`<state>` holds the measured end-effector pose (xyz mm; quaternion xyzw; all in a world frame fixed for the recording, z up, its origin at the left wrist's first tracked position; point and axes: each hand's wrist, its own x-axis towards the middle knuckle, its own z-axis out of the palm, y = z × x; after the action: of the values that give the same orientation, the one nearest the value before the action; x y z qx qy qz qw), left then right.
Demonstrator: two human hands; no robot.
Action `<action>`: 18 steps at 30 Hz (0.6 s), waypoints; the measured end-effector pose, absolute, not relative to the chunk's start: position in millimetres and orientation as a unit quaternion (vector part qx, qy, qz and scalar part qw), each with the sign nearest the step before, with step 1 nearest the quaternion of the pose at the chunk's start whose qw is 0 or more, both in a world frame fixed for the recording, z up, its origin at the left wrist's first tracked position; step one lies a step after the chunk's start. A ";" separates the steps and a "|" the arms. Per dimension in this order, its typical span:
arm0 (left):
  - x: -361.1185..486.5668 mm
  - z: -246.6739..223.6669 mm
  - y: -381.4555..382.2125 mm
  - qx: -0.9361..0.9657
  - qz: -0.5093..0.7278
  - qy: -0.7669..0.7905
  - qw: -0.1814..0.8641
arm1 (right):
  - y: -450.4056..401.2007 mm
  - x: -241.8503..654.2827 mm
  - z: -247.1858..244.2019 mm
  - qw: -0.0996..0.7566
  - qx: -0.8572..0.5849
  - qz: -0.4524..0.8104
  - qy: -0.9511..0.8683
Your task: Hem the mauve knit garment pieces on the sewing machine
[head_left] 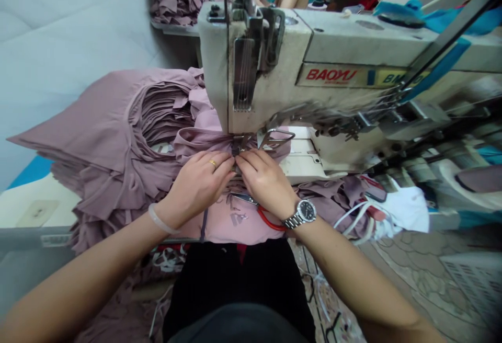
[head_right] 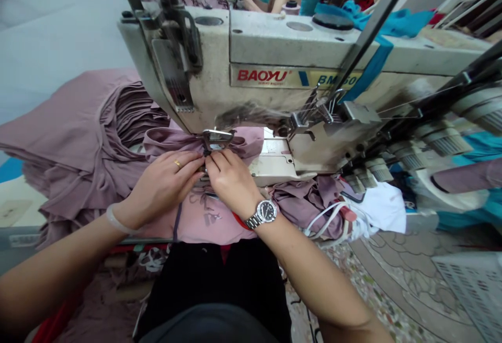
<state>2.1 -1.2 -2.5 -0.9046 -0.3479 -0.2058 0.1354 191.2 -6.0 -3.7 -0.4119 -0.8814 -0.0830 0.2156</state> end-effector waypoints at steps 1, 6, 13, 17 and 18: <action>3.2 -1.8 -2.8 -0.905 -0.200 -0.351 0.133 | -5.9 191.5 -4.2 0.214 -0.404 -0.089 -0.885; -5.3 25.6 17.4 -0.907 -0.181 -0.377 0.054 | -2.7 206.8 -2.3 0.237 -0.374 -0.091 -0.892; -73.9 74.7 158.3 -0.783 -0.145 -0.604 0.033 | 39.2 233.1 8.8 0.239 -0.502 -0.097 -0.826; -95.3 67.2 194.7 -0.756 -0.127 -0.642 0.015 | 74.9 238.9 2.0 0.200 -0.547 -0.081 -0.809; -97.0 65.1 196.5 -0.753 -0.129 -0.645 0.019 | 83.6 239.7 -0.1 0.202 -0.548 -0.083 -0.808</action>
<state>-97.0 196.5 65.1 -0.7528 -0.6451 -0.1294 0.0191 239.7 83.6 -0.1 -0.5479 -0.8076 -0.0829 0.2018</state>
